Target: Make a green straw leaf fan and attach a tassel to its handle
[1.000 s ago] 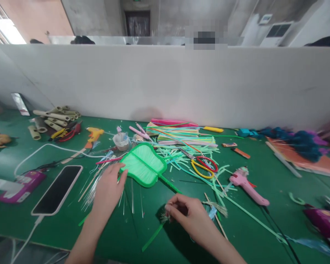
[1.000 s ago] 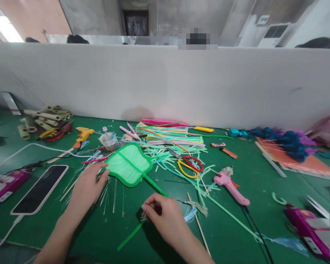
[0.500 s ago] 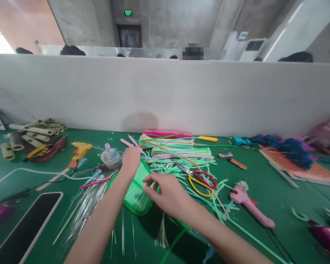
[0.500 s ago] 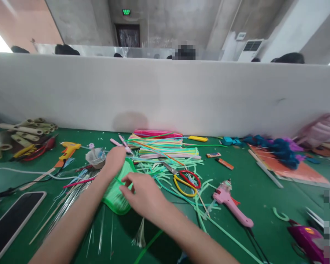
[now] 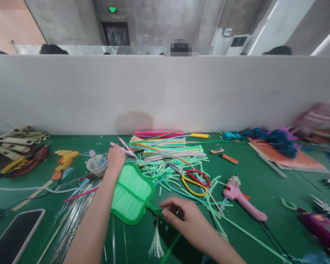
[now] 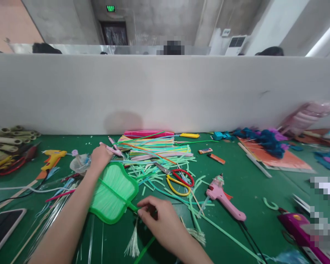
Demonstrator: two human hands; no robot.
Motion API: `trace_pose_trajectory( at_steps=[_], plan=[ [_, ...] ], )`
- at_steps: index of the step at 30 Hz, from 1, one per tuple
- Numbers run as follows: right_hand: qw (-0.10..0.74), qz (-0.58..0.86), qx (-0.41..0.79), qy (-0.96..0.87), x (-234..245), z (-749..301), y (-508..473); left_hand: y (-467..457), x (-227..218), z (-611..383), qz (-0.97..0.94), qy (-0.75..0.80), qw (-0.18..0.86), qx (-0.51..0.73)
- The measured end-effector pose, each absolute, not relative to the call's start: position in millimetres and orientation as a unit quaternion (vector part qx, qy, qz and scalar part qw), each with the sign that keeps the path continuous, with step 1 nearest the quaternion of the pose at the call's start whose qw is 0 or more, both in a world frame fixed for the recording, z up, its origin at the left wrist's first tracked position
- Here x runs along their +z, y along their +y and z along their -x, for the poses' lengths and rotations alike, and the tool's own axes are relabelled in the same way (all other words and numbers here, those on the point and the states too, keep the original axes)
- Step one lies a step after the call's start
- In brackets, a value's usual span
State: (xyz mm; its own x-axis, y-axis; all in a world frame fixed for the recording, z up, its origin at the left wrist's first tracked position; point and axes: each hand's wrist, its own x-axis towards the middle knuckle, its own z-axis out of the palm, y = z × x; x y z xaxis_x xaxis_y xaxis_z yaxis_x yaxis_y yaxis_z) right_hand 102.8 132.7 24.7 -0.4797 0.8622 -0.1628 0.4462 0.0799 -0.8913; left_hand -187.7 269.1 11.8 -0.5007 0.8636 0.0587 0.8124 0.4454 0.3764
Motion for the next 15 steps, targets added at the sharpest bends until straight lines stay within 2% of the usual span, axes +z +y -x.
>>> trace_pose_trajectory(
  at_steps=[7, 11, 15],
  plan=[
    [0.256, 0.453, 0.553, -0.650, 18.0, -104.1, 128.3, 232.5, 41.3, 171.5, -0.519, 0.777, 0.056, 0.351],
    [0.352, 0.420, 0.623, -0.558, 21.2, -103.3, 125.1, 188.4, 53.4, 135.2, -0.548, 0.699, 0.140, 0.438],
    [0.425, 0.370, 0.698, -0.441, 28.0, -98.0, 115.6, 131.1, 57.3, 88.1, -0.562, 0.631, 0.257, 0.469]
  ],
)
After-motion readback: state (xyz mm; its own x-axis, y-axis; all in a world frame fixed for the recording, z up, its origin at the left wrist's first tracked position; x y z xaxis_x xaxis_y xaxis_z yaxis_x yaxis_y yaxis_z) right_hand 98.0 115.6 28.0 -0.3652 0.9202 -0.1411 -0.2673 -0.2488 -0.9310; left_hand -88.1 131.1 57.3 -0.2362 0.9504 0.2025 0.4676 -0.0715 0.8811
